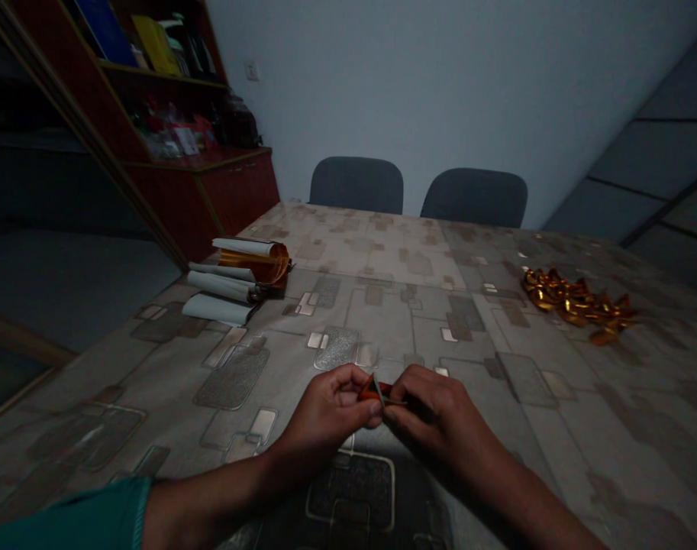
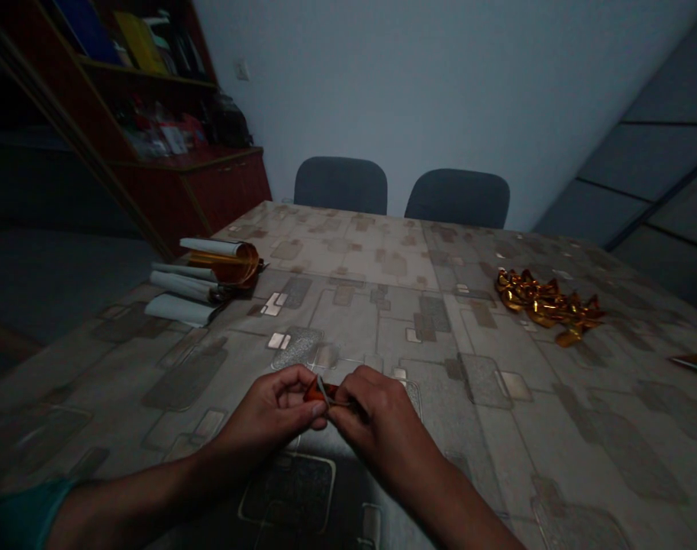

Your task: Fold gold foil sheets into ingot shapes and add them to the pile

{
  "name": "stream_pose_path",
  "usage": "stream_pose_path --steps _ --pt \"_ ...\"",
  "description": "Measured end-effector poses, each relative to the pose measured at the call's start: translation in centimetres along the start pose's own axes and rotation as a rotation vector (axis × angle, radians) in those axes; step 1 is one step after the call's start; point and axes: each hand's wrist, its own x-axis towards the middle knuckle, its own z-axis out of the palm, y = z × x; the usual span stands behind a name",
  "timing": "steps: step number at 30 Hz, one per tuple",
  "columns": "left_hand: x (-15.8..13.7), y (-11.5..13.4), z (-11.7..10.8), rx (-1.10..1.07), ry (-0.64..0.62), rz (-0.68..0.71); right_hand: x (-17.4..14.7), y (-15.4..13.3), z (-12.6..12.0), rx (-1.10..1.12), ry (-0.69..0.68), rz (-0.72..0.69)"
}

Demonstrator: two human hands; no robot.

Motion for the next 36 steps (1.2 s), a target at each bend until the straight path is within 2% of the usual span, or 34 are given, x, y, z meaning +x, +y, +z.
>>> stream_pose_path --steps 5,9,15,22,30,36 --pt "0.2 0.3 -0.1 -0.061 0.02 -0.02 0.2 -0.4 -1.0 0.105 -0.043 0.024" --pt "0.0 0.0 -0.1 -0.027 -0.001 -0.037 0.1 -0.1 -0.7 0.06 -0.068 -0.019" --pt "0.1 -0.1 0.0 -0.022 -0.007 -0.03 0.0 0.4 0.4 -0.006 0.0 -0.011" --pt "0.3 0.4 -0.3 -0.08 0.033 -0.043 0.1 -0.6 -0.7 0.184 0.037 0.066" --pt "0.3 0.2 -0.2 -0.123 -0.032 -0.056 0.2 -0.5 -0.2 0.11 0.038 0.029" --pt "0.2 0.0 0.0 -0.093 -0.026 -0.044 0.1 0.1 0.4 0.063 0.039 0.012"
